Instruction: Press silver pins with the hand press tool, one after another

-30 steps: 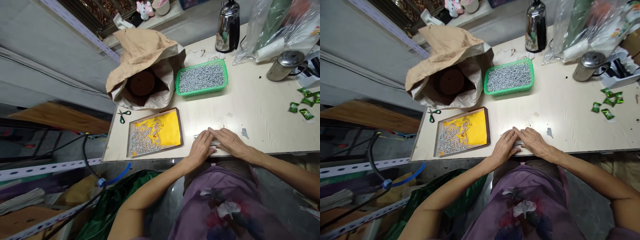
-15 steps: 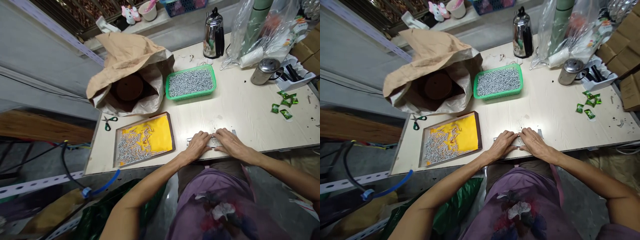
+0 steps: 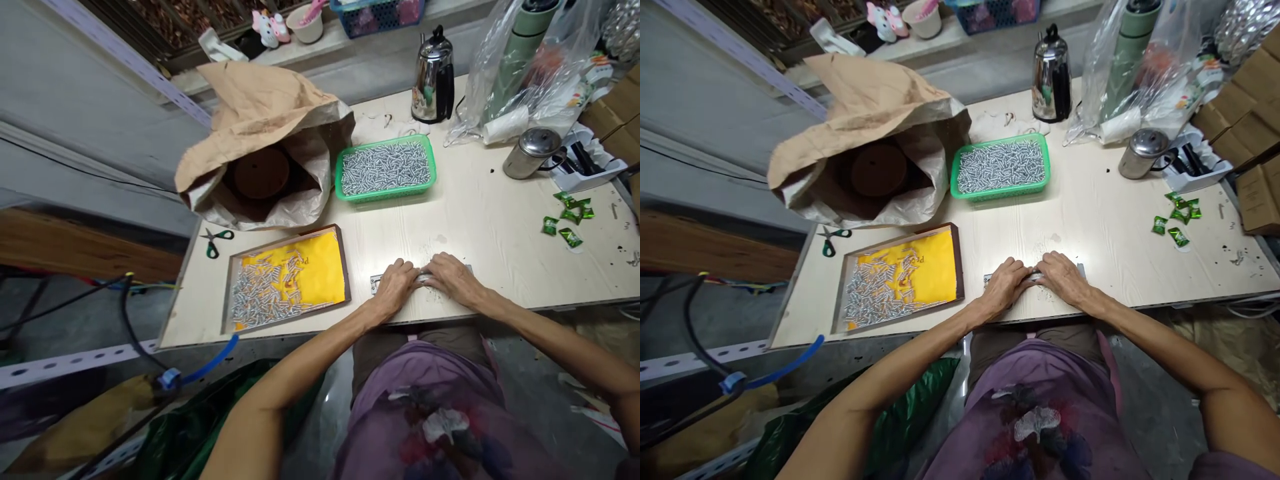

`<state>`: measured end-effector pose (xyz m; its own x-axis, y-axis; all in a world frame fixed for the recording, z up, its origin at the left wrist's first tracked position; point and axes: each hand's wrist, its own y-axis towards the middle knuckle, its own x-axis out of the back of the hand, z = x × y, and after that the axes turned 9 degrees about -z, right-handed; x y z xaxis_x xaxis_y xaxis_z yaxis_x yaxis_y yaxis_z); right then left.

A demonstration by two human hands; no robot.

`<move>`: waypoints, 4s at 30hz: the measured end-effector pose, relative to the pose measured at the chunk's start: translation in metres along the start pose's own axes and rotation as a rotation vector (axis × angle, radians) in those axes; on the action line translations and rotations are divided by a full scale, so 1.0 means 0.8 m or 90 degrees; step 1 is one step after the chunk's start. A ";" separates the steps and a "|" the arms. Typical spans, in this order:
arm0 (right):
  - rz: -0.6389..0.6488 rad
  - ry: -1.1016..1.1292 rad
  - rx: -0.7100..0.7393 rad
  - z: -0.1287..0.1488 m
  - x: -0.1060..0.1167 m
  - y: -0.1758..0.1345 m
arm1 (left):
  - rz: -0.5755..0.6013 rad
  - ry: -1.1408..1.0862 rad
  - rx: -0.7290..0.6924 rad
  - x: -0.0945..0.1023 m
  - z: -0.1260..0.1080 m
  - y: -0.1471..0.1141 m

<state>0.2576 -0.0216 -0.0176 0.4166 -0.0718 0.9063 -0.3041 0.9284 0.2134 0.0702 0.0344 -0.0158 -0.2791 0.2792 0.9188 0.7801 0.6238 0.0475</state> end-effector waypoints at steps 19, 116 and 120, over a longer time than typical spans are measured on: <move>0.015 -0.048 0.122 0.021 0.004 0.087 | -0.115 -0.109 -0.033 -0.045 -0.047 -0.059; 0.080 0.003 0.067 0.050 0.009 0.011 | 0.107 -0.615 0.835 0.047 0.000 -0.089; 0.069 -0.049 0.072 0.014 0.001 0.033 | 0.089 -0.624 0.848 0.047 -0.003 -0.089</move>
<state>0.2400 -0.0013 -0.0073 0.3112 -0.0051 0.9503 -0.4400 0.8856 0.1488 0.0055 -0.0011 0.0165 -0.8786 0.3843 0.2835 -0.0235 0.5581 -0.8295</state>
